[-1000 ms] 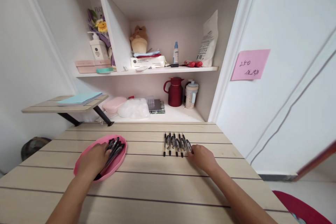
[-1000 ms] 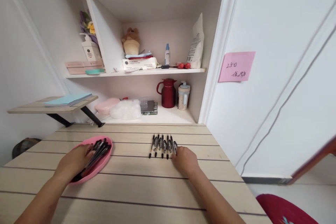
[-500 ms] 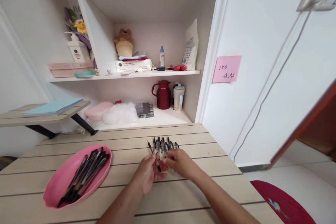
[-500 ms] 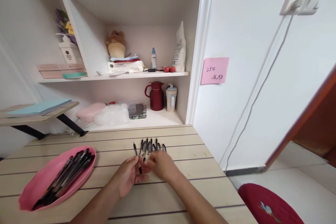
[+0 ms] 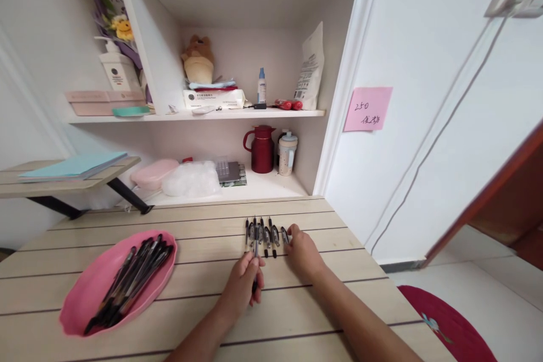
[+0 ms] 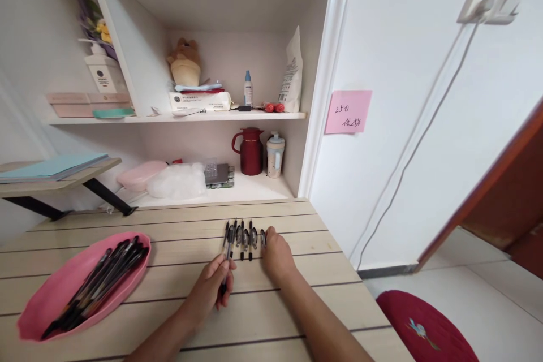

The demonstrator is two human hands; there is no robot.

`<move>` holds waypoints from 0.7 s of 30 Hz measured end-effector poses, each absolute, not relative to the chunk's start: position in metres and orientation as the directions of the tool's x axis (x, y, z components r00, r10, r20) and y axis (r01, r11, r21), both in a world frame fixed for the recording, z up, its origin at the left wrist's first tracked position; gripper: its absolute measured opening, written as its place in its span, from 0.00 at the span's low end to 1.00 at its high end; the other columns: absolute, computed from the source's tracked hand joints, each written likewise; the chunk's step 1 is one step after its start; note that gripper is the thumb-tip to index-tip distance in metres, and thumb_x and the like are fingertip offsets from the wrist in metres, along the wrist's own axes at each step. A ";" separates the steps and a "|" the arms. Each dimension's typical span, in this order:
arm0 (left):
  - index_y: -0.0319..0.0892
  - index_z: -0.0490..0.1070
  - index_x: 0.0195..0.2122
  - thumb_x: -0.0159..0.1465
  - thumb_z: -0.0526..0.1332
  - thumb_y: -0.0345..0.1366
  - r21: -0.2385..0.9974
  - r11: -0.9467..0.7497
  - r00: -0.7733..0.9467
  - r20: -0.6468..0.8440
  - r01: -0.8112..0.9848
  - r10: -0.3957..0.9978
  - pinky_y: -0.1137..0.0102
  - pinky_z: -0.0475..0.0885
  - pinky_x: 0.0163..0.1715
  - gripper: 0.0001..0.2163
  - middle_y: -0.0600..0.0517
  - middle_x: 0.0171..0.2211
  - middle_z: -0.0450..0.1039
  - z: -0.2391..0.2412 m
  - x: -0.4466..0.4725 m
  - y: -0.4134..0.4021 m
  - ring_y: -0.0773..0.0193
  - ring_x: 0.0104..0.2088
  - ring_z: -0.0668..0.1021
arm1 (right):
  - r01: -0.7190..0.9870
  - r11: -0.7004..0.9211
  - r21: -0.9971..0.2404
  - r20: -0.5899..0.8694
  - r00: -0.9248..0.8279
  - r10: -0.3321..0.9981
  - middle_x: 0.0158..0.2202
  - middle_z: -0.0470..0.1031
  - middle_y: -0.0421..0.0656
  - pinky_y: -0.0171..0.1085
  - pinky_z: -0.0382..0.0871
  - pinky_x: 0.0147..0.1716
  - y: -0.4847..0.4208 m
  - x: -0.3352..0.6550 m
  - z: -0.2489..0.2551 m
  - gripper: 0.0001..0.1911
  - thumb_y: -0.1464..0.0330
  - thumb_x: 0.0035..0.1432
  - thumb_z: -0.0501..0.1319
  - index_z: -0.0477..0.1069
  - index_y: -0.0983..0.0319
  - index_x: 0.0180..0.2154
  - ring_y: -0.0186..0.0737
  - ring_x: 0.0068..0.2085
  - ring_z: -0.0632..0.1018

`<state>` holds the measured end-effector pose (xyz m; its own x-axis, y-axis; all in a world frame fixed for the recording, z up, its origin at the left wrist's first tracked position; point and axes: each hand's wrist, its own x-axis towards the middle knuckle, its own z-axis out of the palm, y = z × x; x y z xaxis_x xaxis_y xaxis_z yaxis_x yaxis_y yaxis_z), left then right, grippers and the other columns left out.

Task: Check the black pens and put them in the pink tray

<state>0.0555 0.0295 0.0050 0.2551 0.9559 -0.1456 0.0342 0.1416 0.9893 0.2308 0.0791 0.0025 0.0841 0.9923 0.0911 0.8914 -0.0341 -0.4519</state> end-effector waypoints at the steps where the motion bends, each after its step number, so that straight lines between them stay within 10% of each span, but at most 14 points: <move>1: 0.41 0.60 0.35 0.57 0.50 0.47 0.990 0.133 0.266 -0.143 0.055 0.953 0.79 0.51 0.10 0.15 0.60 0.17 0.61 0.004 0.055 0.029 0.75 0.12 0.63 | 0.896 -0.049 -0.441 0.065 0.086 0.994 0.30 0.72 0.47 0.32 0.55 0.29 0.079 0.233 0.005 0.13 0.78 0.46 0.53 0.63 0.66 0.38 0.39 0.32 0.72; 6: 0.40 0.62 0.33 0.58 0.48 0.46 0.989 0.047 0.342 -0.092 0.138 0.935 0.78 0.52 0.11 0.14 0.60 0.16 0.60 0.002 0.055 0.029 0.75 0.11 0.60 | 0.735 0.018 -0.678 0.058 0.028 0.998 0.26 0.72 0.44 0.33 0.58 0.28 0.078 0.246 0.030 0.06 0.74 0.45 0.55 0.68 0.64 0.29 0.38 0.29 0.72; 9: 0.39 0.63 0.34 0.59 0.48 0.45 0.980 -0.022 0.384 -0.056 0.195 0.922 0.78 0.53 0.12 0.14 0.60 0.16 0.60 0.001 0.056 0.028 0.75 0.12 0.59 | 0.305 0.068 -0.950 0.076 0.014 0.997 0.21 0.69 0.40 0.32 0.57 0.21 0.078 0.242 0.041 0.08 0.67 0.46 0.56 0.69 0.64 0.29 0.32 0.22 0.68; 13: 0.39 0.64 0.35 0.59 0.48 0.44 0.963 -0.062 0.414 -0.054 0.262 0.908 0.77 0.54 0.13 0.14 0.59 0.16 0.60 0.002 0.056 0.027 0.74 0.12 0.60 | -0.111 0.080 -0.991 0.078 0.026 0.997 0.24 0.71 0.40 0.30 0.52 0.17 0.074 0.230 0.049 0.14 0.64 0.40 0.62 0.69 0.65 0.31 0.27 0.19 0.64; 21: 0.40 0.65 0.37 0.60 0.47 0.45 0.963 -0.060 0.401 -0.053 0.264 0.914 0.77 0.54 0.14 0.15 0.59 0.17 0.60 0.003 0.056 0.026 0.74 0.12 0.59 | -0.090 0.036 -0.995 0.040 -0.048 0.998 0.20 0.68 0.37 0.29 0.49 0.15 0.068 0.225 0.054 0.13 0.63 0.38 0.64 0.69 0.64 0.28 0.25 0.16 0.62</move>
